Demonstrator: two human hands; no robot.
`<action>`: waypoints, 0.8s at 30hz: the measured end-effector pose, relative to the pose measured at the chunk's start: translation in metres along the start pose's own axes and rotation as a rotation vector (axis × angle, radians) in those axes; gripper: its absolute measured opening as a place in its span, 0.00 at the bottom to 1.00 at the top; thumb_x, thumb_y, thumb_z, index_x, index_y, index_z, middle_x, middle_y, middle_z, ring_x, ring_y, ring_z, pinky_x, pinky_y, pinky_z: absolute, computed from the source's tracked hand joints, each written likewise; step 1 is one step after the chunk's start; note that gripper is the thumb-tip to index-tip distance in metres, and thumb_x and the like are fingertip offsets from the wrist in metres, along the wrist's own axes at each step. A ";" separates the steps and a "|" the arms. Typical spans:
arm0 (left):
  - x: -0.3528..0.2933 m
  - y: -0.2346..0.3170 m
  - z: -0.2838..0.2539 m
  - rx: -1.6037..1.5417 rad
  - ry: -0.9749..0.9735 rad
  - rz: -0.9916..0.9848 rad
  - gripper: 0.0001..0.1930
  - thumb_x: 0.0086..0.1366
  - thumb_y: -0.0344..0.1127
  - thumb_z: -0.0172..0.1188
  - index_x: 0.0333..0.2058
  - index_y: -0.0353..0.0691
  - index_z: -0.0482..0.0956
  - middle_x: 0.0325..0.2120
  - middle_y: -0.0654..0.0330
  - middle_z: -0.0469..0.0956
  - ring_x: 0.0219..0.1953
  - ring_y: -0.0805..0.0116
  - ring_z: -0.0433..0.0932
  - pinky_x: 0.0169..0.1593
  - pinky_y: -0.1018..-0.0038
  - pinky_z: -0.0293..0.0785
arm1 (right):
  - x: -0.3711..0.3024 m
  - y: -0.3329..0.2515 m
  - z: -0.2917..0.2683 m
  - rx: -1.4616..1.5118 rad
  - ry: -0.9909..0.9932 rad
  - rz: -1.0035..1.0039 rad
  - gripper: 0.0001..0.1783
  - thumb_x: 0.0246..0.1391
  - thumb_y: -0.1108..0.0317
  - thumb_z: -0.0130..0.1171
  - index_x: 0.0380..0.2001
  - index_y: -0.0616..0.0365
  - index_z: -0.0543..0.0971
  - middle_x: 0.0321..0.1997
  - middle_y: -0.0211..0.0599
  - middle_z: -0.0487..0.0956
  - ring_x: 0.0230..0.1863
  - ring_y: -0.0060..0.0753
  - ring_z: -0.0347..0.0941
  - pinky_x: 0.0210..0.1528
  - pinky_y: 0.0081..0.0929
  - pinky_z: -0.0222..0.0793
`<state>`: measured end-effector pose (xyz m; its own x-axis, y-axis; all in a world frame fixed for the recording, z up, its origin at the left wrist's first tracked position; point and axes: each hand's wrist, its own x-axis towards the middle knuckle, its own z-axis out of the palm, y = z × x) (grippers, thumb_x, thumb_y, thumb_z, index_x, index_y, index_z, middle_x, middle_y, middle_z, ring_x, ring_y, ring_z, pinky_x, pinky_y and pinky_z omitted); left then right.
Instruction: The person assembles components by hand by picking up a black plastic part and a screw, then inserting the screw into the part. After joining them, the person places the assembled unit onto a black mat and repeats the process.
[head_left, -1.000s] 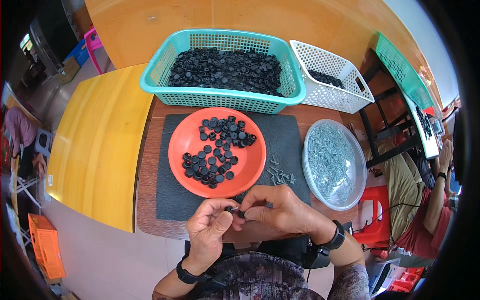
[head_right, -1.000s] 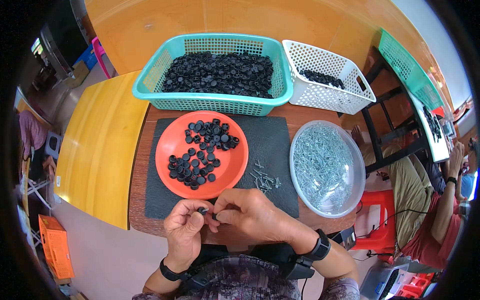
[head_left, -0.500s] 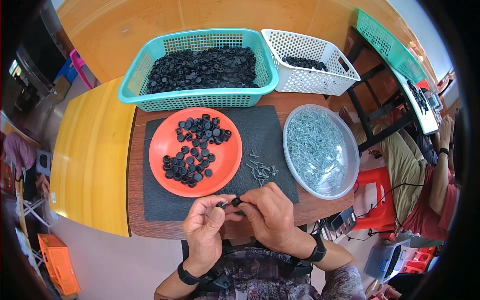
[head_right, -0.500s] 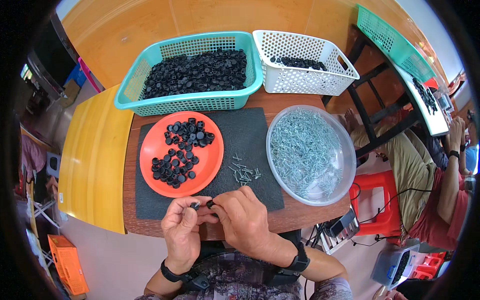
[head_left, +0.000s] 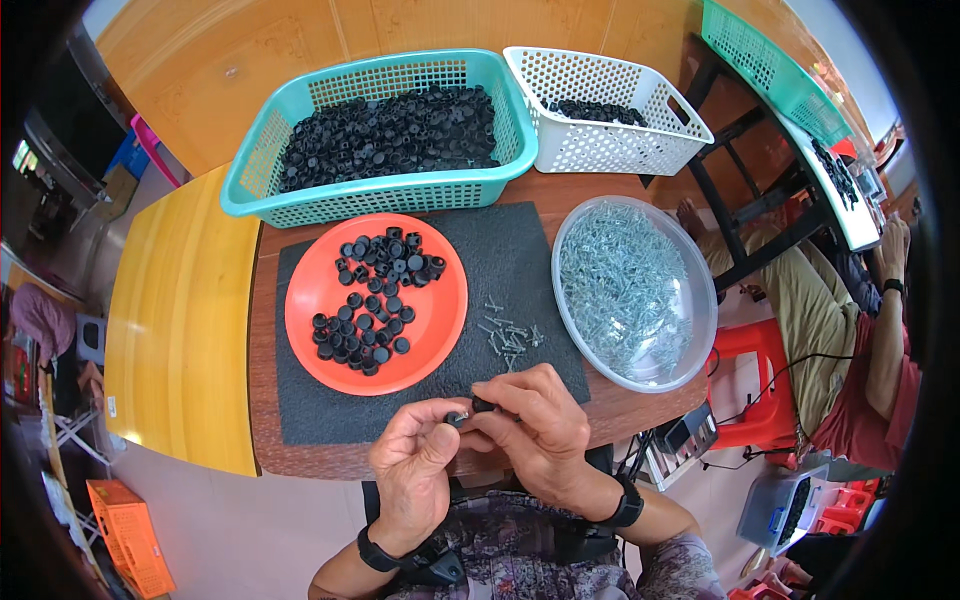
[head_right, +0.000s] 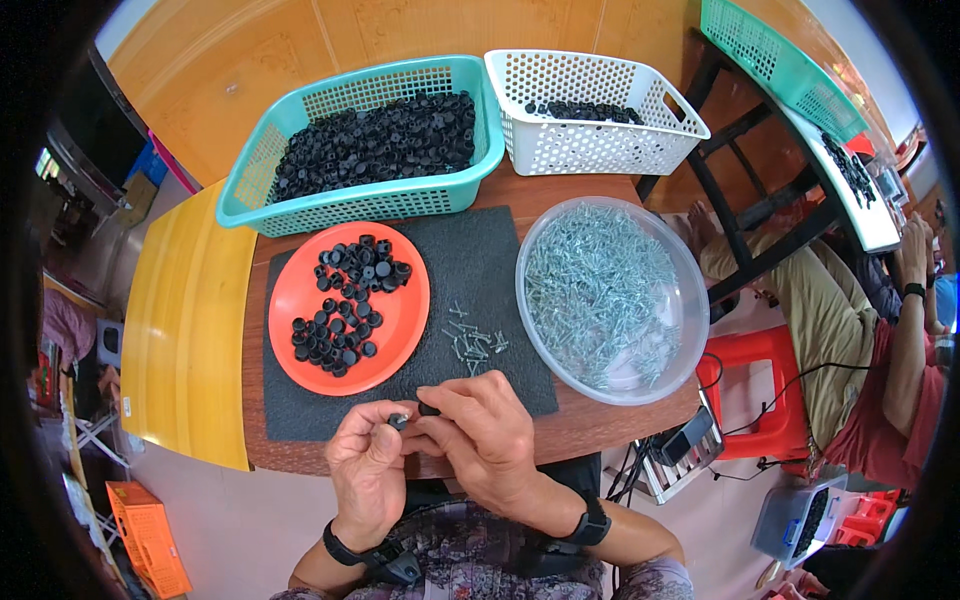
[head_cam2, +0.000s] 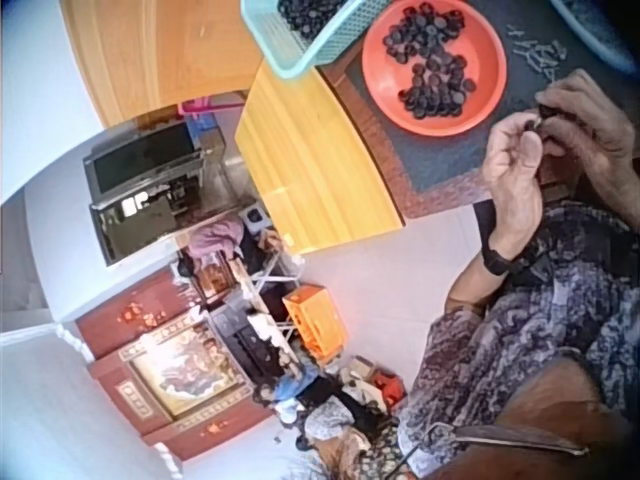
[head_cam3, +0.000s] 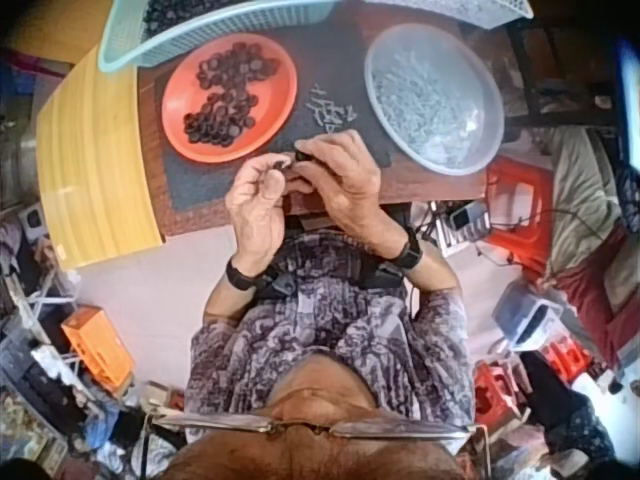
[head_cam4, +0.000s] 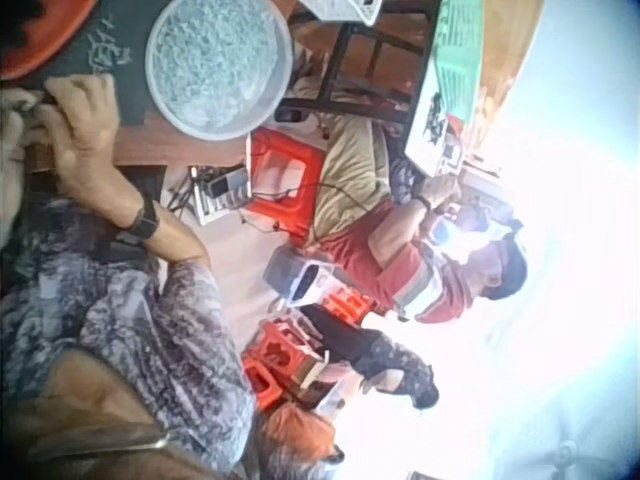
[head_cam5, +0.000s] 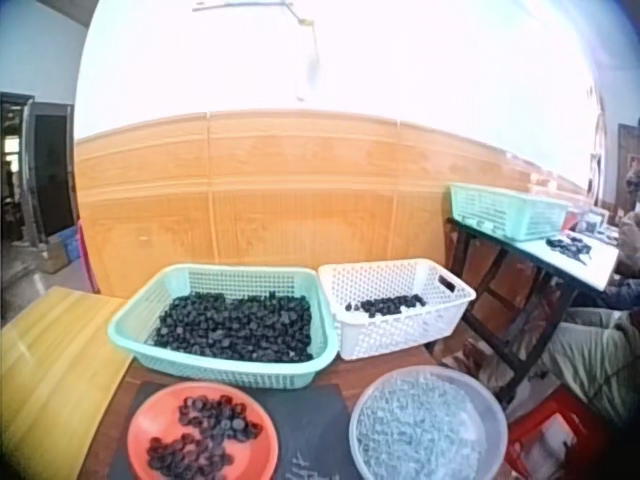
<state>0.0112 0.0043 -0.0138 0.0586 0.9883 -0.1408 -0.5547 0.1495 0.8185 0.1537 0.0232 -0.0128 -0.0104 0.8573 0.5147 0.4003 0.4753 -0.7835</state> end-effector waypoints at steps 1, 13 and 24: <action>0.000 0.000 -0.002 0.002 0.001 -0.002 0.17 0.62 0.38 0.60 0.40 0.28 0.71 0.39 0.48 0.75 0.39 0.59 0.79 0.41 0.65 0.80 | 0.000 0.000 -0.004 0.035 -0.023 0.015 0.17 0.40 0.78 0.65 0.38 0.63 0.78 0.34 0.40 0.77 0.32 0.36 0.71 0.32 0.27 0.67; -0.002 0.014 -0.003 0.245 -0.083 0.055 0.12 0.58 0.27 0.63 0.41 0.29 0.78 0.35 0.55 0.74 0.32 0.68 0.80 0.34 0.76 0.80 | -0.010 -0.002 -0.018 0.903 -0.135 0.585 0.14 0.51 0.79 0.60 0.43 0.66 0.77 0.42 0.36 0.77 0.40 0.23 0.73 0.44 0.21 0.71; -0.007 0.005 0.003 0.315 -0.011 0.139 0.11 0.56 0.23 0.64 0.38 0.28 0.75 0.28 0.53 0.78 0.24 0.70 0.80 0.25 0.79 0.77 | -0.016 0.008 -0.018 1.322 -0.150 0.880 0.14 0.53 0.78 0.59 0.44 0.65 0.76 0.39 0.40 0.79 0.34 0.24 0.74 0.38 0.21 0.72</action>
<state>0.0107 -0.0013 -0.0068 0.0099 0.9999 -0.0110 -0.2743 0.0133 0.9615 0.1739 0.0097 -0.0213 -0.3339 0.9177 -0.2152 -0.7101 -0.3950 -0.5828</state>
